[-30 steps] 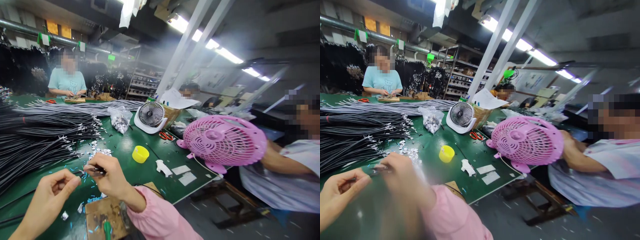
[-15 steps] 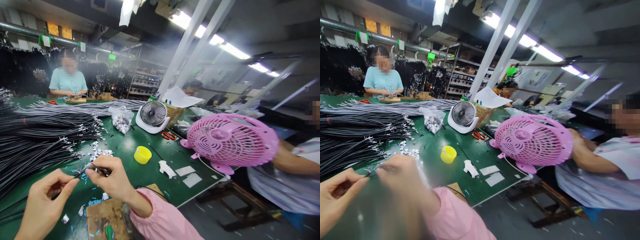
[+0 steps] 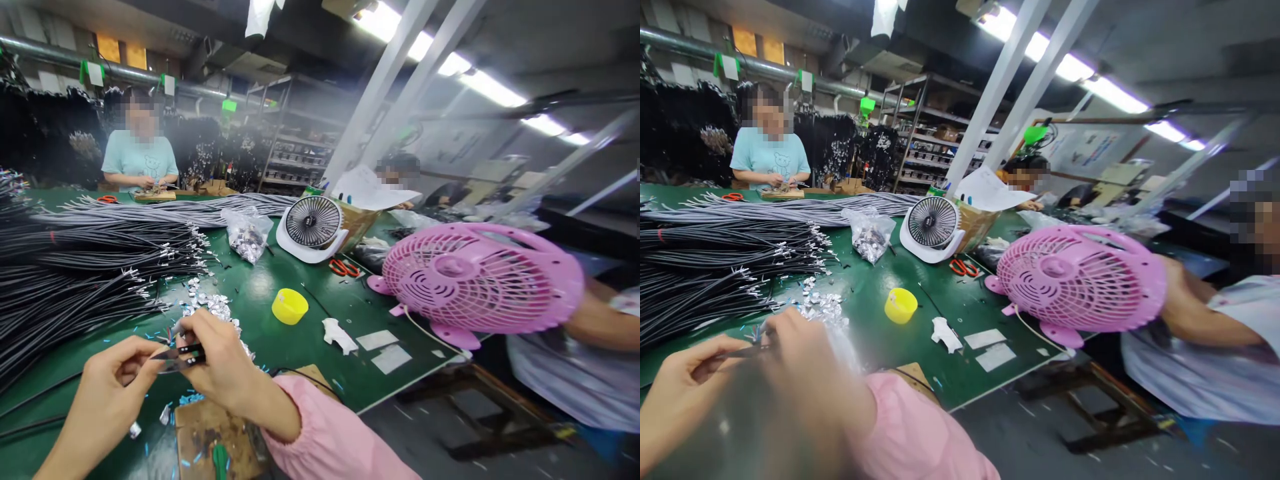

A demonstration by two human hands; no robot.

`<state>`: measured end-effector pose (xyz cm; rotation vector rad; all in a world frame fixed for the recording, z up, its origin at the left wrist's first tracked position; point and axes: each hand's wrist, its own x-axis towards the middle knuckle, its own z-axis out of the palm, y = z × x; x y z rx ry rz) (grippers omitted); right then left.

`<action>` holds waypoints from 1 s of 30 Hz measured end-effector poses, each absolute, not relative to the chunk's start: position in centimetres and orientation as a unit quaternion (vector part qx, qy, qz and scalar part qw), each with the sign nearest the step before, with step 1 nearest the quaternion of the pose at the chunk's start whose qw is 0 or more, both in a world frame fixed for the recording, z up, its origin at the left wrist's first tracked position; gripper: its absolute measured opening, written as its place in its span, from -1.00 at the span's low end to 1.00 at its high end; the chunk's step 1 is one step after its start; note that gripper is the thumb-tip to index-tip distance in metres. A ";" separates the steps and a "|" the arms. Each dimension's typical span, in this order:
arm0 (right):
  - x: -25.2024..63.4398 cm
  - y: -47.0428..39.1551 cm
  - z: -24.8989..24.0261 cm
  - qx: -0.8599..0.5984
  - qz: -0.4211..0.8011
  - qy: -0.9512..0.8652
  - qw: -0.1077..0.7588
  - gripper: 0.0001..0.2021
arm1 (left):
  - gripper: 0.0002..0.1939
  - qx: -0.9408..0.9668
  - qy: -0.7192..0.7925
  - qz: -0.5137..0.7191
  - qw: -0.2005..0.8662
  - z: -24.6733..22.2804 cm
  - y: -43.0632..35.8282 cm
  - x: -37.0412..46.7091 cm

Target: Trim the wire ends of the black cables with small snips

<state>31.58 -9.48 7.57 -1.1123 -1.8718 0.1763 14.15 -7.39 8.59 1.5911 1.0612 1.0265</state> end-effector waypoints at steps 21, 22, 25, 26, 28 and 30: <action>30.8 -9.6 10.7 -0.541 0.315 -0.659 0.417 -0.82 | -0.49 0.648 0.441 0.440 0.437 7.4 -7.7 14.5; 30.7 -9.6 10.7 -0.534 0.335 -0.647 0.429 -0.82 | -0.49 0.645 0.445 0.440 0.439 7.1 -7.7 14.3; 30.6 -9.3 10.0 -0.495 0.357 -0.617 0.497 -0.88 | -0.49 0.631 0.460 0.438 0.445 6.5 -7.7 14.0; 30.6 -9.2 9.5 -0.482 0.345 -0.614 0.521 -0.91 | -0.49 0.627 0.463 0.437 0.449 6.4 -7.7 13.9; 30.7 -9.0 8.4 -0.463 0.277 -0.631 0.558 -0.91 | -0.46 0.619 0.466 0.433 0.461 6.4 -7.7 13.8; 31.0 -9.0 7.5 -0.439 0.168 -0.674 0.570 -0.89 | -0.43 0.609 0.471 0.430 0.472 6.4 -7.9 13.8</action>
